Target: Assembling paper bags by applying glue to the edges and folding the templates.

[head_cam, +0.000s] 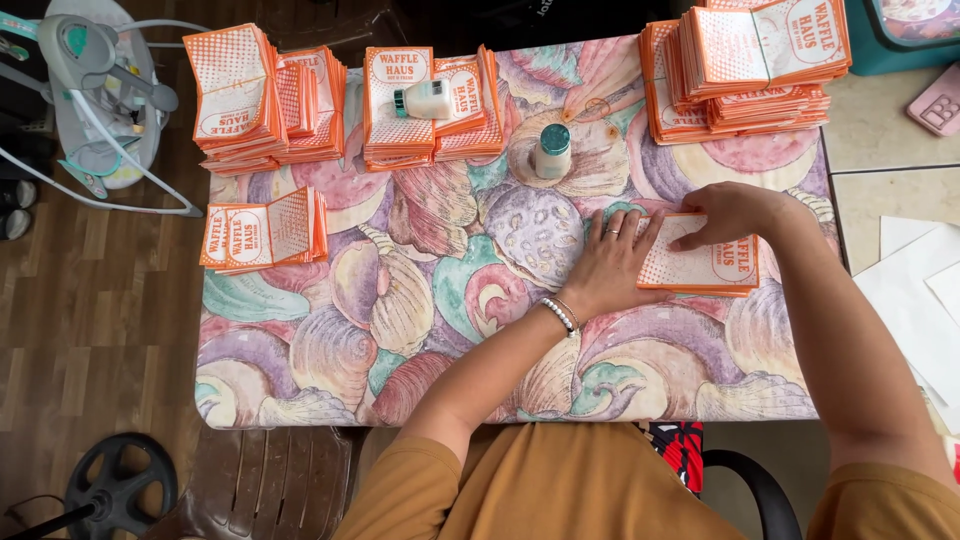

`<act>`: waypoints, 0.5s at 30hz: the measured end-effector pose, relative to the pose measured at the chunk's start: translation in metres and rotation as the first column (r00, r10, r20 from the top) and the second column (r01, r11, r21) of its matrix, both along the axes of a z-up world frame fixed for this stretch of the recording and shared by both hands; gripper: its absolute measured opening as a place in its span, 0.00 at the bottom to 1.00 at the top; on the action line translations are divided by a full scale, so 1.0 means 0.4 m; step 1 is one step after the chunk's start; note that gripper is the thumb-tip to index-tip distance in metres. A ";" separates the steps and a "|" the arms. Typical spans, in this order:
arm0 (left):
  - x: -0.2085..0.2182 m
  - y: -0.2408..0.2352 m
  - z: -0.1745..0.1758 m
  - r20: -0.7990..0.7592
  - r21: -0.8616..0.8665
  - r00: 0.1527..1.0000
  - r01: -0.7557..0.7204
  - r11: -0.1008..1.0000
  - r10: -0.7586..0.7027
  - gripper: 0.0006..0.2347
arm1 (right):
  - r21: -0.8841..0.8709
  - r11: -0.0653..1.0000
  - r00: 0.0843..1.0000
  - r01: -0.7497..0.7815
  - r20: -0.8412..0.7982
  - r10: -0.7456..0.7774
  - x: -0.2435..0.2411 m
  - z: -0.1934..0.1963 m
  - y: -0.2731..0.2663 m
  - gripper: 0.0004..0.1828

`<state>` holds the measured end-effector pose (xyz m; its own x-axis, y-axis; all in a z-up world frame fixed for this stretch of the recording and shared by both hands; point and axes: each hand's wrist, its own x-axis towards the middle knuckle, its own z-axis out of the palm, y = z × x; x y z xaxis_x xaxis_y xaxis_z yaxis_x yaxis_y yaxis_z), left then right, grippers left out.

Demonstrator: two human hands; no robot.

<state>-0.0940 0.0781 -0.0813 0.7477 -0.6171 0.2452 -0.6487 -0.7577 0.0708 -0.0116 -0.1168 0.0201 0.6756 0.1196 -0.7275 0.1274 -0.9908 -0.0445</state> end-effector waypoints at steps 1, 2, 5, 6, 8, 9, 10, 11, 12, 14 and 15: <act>-0.003 -0.002 -0.008 0.001 -0.001 1.000 -0.001 1.000 0.001 0.53 | -0.001 1.000 1.000 -0.001 0.001 0.001 0.008 -0.020 -0.008 0.40; -0.005 -0.005 -0.017 0.035 -0.124 0.999 0.003 0.992 0.002 0.53 | 0.058 0.998 0.999 0.010 0.041 -0.013 0.016 -0.040 -0.015 0.37; -0.005 -0.009 -0.041 0.044 -0.260 0.999 0.016 0.966 -0.005 0.53 | 0.147 0.989 0.998 0.020 0.059 -0.029 0.019 -0.055 -0.029 0.31; -0.003 -0.008 -0.049 0.017 -0.274 1.000 0.020 0.962 -0.016 0.54 | 0.178 0.984 0.999 0.021 0.036 -0.028 0.018 -0.053 -0.031 0.27; -0.017 0.012 -0.002 -0.012 -0.371 1.000 0.006 0.928 -0.012 0.55 | 0.255 0.966 0.993 0.035 0.101 -0.063 0.000 -0.056 -0.038 0.24; -0.022 0.017 0.022 -0.045 -0.467 0.999 -0.006 0.884 -0.018 0.56 | 0.328 0.943 0.982 0.050 0.158 -0.107 -0.008 -0.056 -0.047 0.21; -0.024 0.023 0.047 -0.040 -0.469 0.999 -0.004 0.883 -0.017 0.56 | 0.327 0.944 0.981 0.048 0.164 -0.106 -0.033 -0.061 -0.060 0.21; -0.027 0.028 0.072 0.049 -0.736 0.997 -0.010 0.677 0.067 0.53 | 0.495 0.865 0.936 0.080 0.261 -0.236 -0.059 -0.068 -0.075 0.18; -0.030 0.033 0.095 0.103 -0.918 0.979 0.027 0.395 0.174 0.50 | 0.648 0.757 0.867 0.084 0.327 -0.376 -0.084 -0.076 -0.091 0.15; -0.032 0.041 0.117 -0.136 -0.976 0.990 -0.139 0.166 0.028 0.47 | 0.882 0.469 0.785 0.047 0.258 -0.563 -0.111 -0.163 -0.085 0.09; -0.041 0.044 0.125 -0.333 -0.938 0.928 -0.344 -0.040 -0.167 0.44 | 0.992 0.123 0.701 -0.036 0.113 -0.705 -0.133 -0.210 -0.083 0.11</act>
<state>-0.1103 0.0957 -0.0312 0.9411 0.1416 0.3070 -0.3316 0.2084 0.9201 -0.0650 -0.1499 -0.0640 0.9875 0.0471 0.1506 0.1567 -0.1808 -0.9710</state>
